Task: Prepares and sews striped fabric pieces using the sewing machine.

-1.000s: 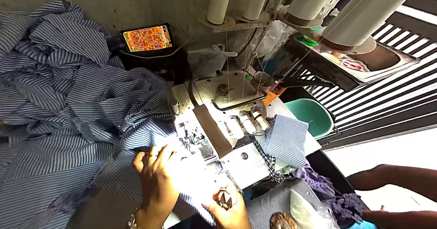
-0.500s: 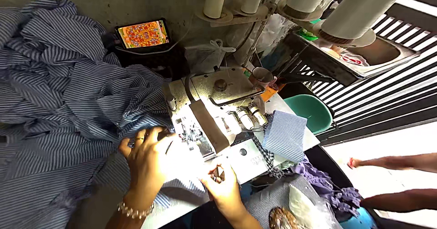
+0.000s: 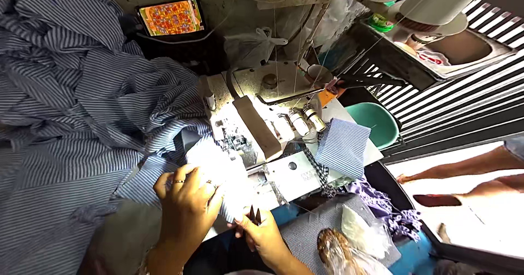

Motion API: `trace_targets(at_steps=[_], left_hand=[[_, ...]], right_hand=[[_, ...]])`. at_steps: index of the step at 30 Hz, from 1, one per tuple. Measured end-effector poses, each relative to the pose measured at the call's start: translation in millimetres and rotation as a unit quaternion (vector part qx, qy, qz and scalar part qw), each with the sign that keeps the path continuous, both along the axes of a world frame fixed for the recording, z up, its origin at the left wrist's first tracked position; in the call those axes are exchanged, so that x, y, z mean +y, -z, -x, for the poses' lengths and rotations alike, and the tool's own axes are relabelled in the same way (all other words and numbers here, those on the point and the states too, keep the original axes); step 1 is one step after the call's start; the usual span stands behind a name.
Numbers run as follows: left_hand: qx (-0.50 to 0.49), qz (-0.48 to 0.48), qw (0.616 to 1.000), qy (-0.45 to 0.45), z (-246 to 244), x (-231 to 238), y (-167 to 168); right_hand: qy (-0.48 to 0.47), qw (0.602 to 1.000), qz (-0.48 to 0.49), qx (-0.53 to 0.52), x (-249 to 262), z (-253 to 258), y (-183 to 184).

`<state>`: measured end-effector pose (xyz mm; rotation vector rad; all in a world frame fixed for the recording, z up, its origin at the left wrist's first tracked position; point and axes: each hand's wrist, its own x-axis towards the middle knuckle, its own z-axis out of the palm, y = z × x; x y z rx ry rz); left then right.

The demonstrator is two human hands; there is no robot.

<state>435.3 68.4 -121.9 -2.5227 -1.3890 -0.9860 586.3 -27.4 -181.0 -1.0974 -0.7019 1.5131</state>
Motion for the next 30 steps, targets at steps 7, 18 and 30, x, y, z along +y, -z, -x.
trace_targets(at_steps=[7,18,30], left_hand=[[0.020,0.020,1.000,0.012,3.7,-8.7,2.4],[0.086,-0.070,0.990,0.083,9.4,-14.8,34.9],[0.123,0.095,0.985,-0.076,-34.9,10.8,-14.5]], right_hand=[[0.049,0.998,-0.018,-0.029,-9.3,2.6,-2.1],[0.091,0.970,-0.167,-0.150,-20.6,-1.0,-0.4],[0.168,0.946,-0.177,-0.213,68.7,-16.7,-18.9]])
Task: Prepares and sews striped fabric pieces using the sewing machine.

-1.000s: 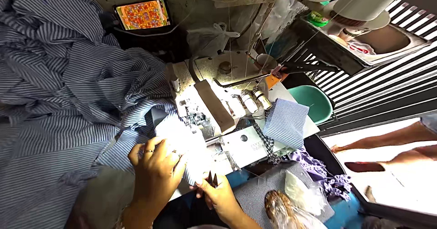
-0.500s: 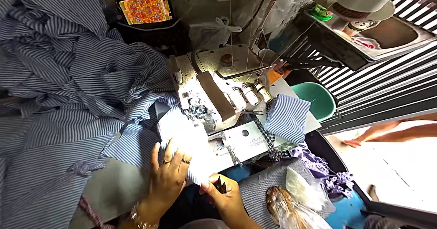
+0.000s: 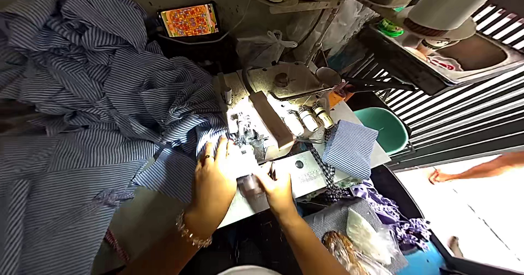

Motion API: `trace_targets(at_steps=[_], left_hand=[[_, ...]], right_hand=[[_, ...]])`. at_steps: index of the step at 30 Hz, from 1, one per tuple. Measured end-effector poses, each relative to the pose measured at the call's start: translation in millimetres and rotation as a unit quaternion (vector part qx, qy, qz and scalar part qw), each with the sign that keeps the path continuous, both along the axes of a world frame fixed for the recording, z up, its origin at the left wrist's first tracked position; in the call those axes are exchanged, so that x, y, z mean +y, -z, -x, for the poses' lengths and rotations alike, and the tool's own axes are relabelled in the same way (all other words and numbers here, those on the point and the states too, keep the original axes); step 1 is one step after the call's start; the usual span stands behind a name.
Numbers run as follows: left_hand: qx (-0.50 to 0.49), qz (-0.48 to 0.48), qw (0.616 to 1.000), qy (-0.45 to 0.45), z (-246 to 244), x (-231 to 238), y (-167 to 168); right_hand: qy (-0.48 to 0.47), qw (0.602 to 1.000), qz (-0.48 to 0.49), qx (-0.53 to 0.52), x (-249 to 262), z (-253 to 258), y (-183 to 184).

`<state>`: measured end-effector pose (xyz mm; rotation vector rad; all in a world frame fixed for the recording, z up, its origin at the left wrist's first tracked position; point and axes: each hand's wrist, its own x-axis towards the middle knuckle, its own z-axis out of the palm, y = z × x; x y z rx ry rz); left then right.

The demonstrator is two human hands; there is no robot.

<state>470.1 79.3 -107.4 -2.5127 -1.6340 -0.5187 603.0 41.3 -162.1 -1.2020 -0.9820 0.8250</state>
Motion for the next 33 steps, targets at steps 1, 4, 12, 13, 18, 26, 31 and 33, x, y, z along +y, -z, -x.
trace_targets(at_steps=[1,4,12,13,18,26,31,33], left_hand=[[0.005,0.033,0.999,-0.023,-4.2,3.2,-3.8],[0.042,0.099,0.992,-0.068,-10.7,18.1,-14.0],[-0.083,0.057,0.994,0.053,105.6,6.7,-10.6],[-0.086,0.054,0.994,0.028,137.5,-5.6,-11.9],[-0.036,0.015,0.980,-0.194,305.9,-95.1,-22.1],[-0.152,0.049,0.912,-0.378,343.5,-156.8,17.1],[-0.155,0.011,0.877,-0.454,335.9,-137.0,25.4],[-0.126,0.038,0.877,-0.462,331.6,-134.8,16.0]], right_hand=[[0.022,1.000,-0.012,-0.006,7.9,1.6,1.5],[0.063,0.995,-0.056,-0.048,13.7,7.4,5.7],[-0.135,0.855,-0.151,-0.477,-47.0,34.7,60.5],[-0.145,0.826,-0.141,-0.526,-48.9,37.6,62.9],[-0.171,0.785,-0.204,-0.559,-52.3,40.9,65.2],[-0.305,0.804,-0.231,-0.456,-40.1,51.1,44.7],[-0.303,0.878,-0.236,-0.286,-34.3,66.1,16.9],[-0.294,0.897,-0.220,-0.248,-33.3,69.6,2.7]])
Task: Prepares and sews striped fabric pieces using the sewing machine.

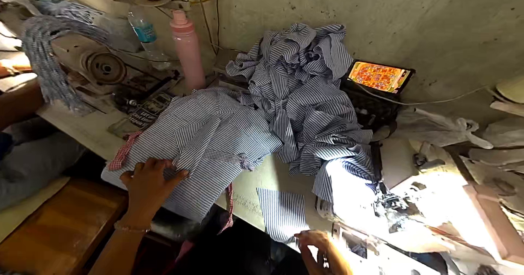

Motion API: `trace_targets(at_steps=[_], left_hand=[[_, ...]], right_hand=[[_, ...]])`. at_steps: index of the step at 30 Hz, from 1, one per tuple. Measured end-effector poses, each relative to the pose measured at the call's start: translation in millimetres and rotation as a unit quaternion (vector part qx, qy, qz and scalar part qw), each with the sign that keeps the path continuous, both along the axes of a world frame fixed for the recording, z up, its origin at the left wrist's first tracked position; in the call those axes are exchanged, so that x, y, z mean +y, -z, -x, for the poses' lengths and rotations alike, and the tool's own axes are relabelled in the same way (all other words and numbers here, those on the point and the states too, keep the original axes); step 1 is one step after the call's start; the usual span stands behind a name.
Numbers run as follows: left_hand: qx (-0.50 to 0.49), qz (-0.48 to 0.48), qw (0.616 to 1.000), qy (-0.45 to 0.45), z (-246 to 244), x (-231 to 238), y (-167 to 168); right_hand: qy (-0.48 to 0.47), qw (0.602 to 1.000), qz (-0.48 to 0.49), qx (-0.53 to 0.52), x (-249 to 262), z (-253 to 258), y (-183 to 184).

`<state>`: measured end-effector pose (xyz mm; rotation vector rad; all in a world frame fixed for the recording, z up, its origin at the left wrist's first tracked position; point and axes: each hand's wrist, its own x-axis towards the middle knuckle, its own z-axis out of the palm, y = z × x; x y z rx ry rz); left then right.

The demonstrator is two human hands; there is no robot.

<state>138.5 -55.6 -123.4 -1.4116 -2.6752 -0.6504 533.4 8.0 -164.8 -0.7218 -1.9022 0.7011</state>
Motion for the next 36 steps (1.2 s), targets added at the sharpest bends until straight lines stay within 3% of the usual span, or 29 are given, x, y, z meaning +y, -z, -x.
trace_targets(at_steps=[3,6,10,13,17,24,28,36], left_hand=[[-0.020,0.034,0.999,0.003,-5.5,-6.4,-11.6],[-0.060,-0.002,0.998,0.005,-2.0,-15.1,-10.0],[-0.040,-0.128,0.990,0.037,2.8,-18.2,-7.4],[-0.083,-0.263,0.958,0.080,-8.4,-4.3,-28.8],[-0.295,-0.362,0.862,0.195,-41.1,30.9,-73.6],[-0.355,-0.160,0.820,0.419,-84.3,93.1,-115.1],[-0.387,-0.127,0.803,0.436,-124.7,102.2,-112.4],[-0.375,-0.058,0.762,0.524,-157.5,98.5,-101.5]], right_hand=[[0.017,0.995,0.082,0.062,-1.9,1.2,-20.3],[-0.003,0.986,0.131,0.101,0.8,-3.1,-25.7],[-0.062,0.972,0.175,0.142,3.5,-4.2,-23.1],[-0.079,0.967,0.194,0.145,-0.6,2.3,-31.4],[-0.104,0.969,0.167,0.149,-3.9,14.7,-50.6],[-0.086,0.977,0.096,0.170,7.1,32.6,-86.6],[-0.042,0.982,0.040,0.181,20.7,44.0,-94.0],[0.040,0.975,0.063,0.211,43.0,44.4,-96.8]])
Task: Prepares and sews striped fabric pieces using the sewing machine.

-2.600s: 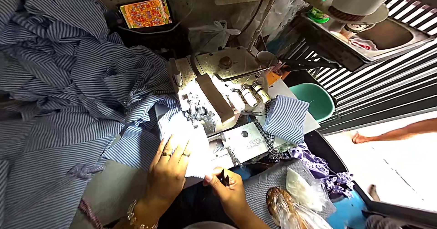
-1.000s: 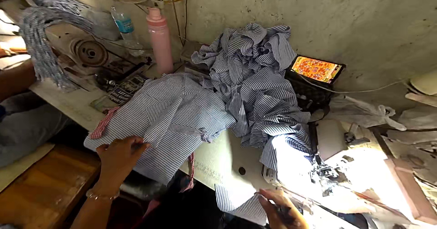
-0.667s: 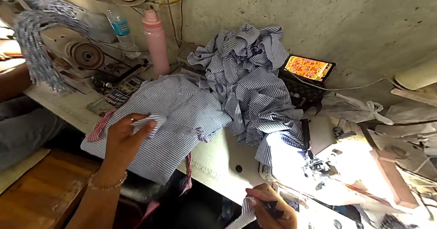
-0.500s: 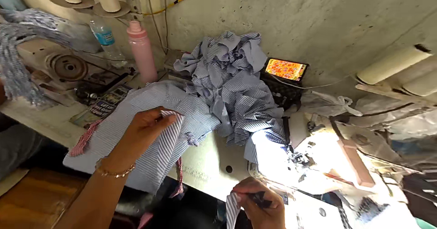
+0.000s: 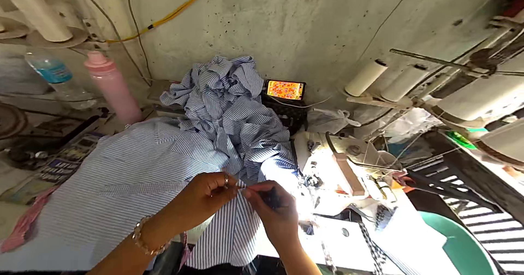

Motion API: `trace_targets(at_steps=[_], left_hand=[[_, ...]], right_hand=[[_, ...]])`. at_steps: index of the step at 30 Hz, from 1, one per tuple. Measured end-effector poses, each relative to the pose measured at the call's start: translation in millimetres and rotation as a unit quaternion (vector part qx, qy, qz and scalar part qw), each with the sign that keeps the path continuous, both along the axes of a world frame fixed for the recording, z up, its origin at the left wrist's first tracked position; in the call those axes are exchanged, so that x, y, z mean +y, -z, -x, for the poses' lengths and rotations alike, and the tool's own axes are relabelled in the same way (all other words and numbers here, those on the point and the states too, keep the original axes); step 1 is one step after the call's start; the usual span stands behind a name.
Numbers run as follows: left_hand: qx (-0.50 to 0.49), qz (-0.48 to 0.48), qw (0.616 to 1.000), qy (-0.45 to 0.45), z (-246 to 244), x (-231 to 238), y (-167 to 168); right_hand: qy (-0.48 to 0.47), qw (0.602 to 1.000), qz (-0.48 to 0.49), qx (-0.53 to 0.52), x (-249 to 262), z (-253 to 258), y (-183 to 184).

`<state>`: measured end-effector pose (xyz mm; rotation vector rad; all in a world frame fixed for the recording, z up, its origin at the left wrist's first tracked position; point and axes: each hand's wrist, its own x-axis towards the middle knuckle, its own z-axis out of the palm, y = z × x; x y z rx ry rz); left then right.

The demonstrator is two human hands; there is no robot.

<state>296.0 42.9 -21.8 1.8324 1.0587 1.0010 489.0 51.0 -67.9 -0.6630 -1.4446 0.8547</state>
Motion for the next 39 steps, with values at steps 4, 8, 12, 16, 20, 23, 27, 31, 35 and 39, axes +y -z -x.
trace_targets(at_steps=[4,8,12,16,20,23,27,31,35,39], left_hand=[[0.016,-0.006,1.000,0.014,-3.8,0.2,2.0],[-0.004,0.003,1.000,0.024,-5.1,-0.9,2.8],[-0.038,0.004,0.999,0.009,-6.1,2.9,8.0],[-0.001,0.052,0.999,-0.005,-2.7,11.3,5.0],[0.015,0.077,0.996,-0.051,1.9,20.4,6.4],[0.029,0.095,0.993,-0.064,2.7,25.3,7.2],[0.029,0.101,0.991,-0.081,1.7,30.1,5.9],[0.046,0.108,0.987,-0.107,-2.7,37.5,-1.0],[0.103,0.066,0.988,-0.096,-13.8,51.4,-0.3],[0.183,-0.033,0.982,0.003,-30.5,70.5,16.1]], right_hand=[[0.004,1.000,0.006,0.010,2.3,-0.9,1.9],[0.013,1.000,0.017,0.009,2.3,0.0,3.7],[0.007,1.000,0.003,0.003,3.8,-0.1,5.7],[-0.095,0.989,0.109,-0.023,1.3,-14.9,9.3],[-0.072,0.984,0.151,-0.056,-6.8,-26.7,24.4],[-0.053,0.986,0.151,-0.041,-12.3,-28.6,32.0],[-0.045,0.987,0.144,-0.046,-13.4,-27.9,40.9],[-0.042,0.984,0.164,-0.058,-17.1,-30.4,52.1],[-0.050,0.968,0.238,-0.065,-26.6,-38.7,60.8],[0.027,0.985,0.152,-0.073,-48.2,-50.8,66.3]])
